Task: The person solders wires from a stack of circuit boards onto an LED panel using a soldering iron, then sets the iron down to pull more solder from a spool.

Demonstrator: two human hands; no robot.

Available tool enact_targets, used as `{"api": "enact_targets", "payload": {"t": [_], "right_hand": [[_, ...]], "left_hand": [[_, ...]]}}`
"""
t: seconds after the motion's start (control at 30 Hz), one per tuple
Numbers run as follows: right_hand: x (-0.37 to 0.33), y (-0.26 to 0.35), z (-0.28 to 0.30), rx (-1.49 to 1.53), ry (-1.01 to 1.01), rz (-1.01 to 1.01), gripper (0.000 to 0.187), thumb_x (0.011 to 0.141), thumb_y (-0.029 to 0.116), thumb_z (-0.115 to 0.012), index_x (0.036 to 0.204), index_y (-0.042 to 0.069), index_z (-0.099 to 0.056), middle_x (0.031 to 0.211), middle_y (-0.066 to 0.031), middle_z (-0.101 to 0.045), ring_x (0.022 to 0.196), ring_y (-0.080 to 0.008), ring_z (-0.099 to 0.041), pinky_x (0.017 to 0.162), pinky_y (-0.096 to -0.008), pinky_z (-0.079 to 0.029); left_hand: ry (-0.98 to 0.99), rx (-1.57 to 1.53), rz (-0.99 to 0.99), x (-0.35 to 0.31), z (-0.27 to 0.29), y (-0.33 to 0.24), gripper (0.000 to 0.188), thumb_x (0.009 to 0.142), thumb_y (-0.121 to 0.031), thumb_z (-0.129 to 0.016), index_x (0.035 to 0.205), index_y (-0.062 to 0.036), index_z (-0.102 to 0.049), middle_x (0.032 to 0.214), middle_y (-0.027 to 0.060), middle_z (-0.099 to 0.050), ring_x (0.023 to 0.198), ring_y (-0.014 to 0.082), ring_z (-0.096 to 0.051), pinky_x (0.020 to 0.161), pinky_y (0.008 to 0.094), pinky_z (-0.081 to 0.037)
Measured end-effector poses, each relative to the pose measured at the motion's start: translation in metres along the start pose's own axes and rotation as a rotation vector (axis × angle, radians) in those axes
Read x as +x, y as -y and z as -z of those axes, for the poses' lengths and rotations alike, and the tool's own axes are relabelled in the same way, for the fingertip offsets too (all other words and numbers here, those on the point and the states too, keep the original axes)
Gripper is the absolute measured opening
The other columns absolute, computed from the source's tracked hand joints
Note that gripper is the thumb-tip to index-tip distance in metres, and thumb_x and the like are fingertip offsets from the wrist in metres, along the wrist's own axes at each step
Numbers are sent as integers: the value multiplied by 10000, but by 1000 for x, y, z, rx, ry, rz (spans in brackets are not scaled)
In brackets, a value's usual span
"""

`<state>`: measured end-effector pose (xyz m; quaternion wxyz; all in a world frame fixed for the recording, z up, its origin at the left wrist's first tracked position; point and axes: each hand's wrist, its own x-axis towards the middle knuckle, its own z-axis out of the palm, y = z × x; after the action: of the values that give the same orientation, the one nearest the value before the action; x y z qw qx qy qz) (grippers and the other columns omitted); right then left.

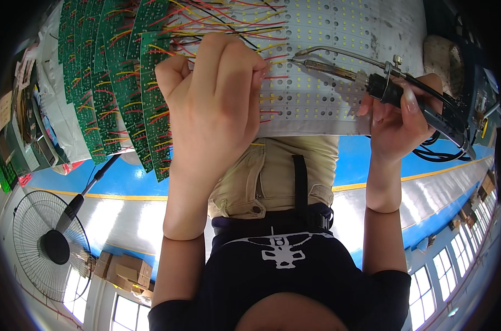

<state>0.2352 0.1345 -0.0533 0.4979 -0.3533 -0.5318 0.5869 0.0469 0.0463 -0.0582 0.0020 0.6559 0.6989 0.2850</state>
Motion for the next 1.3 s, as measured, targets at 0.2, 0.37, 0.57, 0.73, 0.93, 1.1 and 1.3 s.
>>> {"api": "enact_targets", "payload": {"t": [0.2,0.37,0.57,0.73,0.93,1.1,1.3], "right_hand": [[1,0,-1,4,45,19,107,788,32,-499,769,-28,-411,494,-94,-410,356,-128,-378,362,-290,-431],[2,-4,2,-74,61,44,107,804,63,-379,818,-35,-419,577,-143,-465,352,-191,-458,317,-270,-404],[1,1,-2,-28,-19,-23,116,773,30,-507,734,-21,-410,486,-88,-409,339,-124,-376,345,-280,-417],[2,0,-3,-15,7,-11,100,758,13,-505,734,-30,-418,479,-86,-414,325,-129,-383,324,-270,-391],[1,-3,2,2,20,7,97,768,30,-501,750,-24,-422,482,-101,-442,320,-145,-412,315,-245,-359],[1,0,3,-15,32,15,100,793,66,-482,789,-19,-429,505,-134,-486,337,-162,-450,312,-236,-336],[2,-1,4,-10,59,10,102,797,69,-476,814,-21,-429,504,-136,-485,344,-167,-459,314,-231,-328]], "left_hand": [[-5,2,-5,-1,-2,1,138,704,-16,-585,787,-104,-521,761,-8,-547,717,149,-510,714,289,-275],[-18,-2,-14,-1,-2,2,133,705,-16,-586,779,-107,-523,755,-11,-548,707,144,-510,712,285,-274],[-26,-11,-22,-1,-3,3,137,700,-9,-589,773,-104,-522,748,-10,-548,699,141,-510,706,282,-274],[-33,-15,-23,-1,-4,3,140,698,-5,-592,769,-104,-522,745,-11,-547,692,141,-506,700,281,-273],[-39,-25,-18,-2,-4,4,135,702,-17,-603,766,-106,-525,748,-13,-545,684,139,-497,695,278,-272],[-123,-41,-54,-1,-10,4,171,685,-9,-595,762,-115,-484,740,-10,-487,501,162,-389,667,297,-263],[-107,-18,-51,-1,-9,4,167,682,-9,-591,757,-110,-481,735,-7,-475,503,163,-391,671,298,-260]]}}
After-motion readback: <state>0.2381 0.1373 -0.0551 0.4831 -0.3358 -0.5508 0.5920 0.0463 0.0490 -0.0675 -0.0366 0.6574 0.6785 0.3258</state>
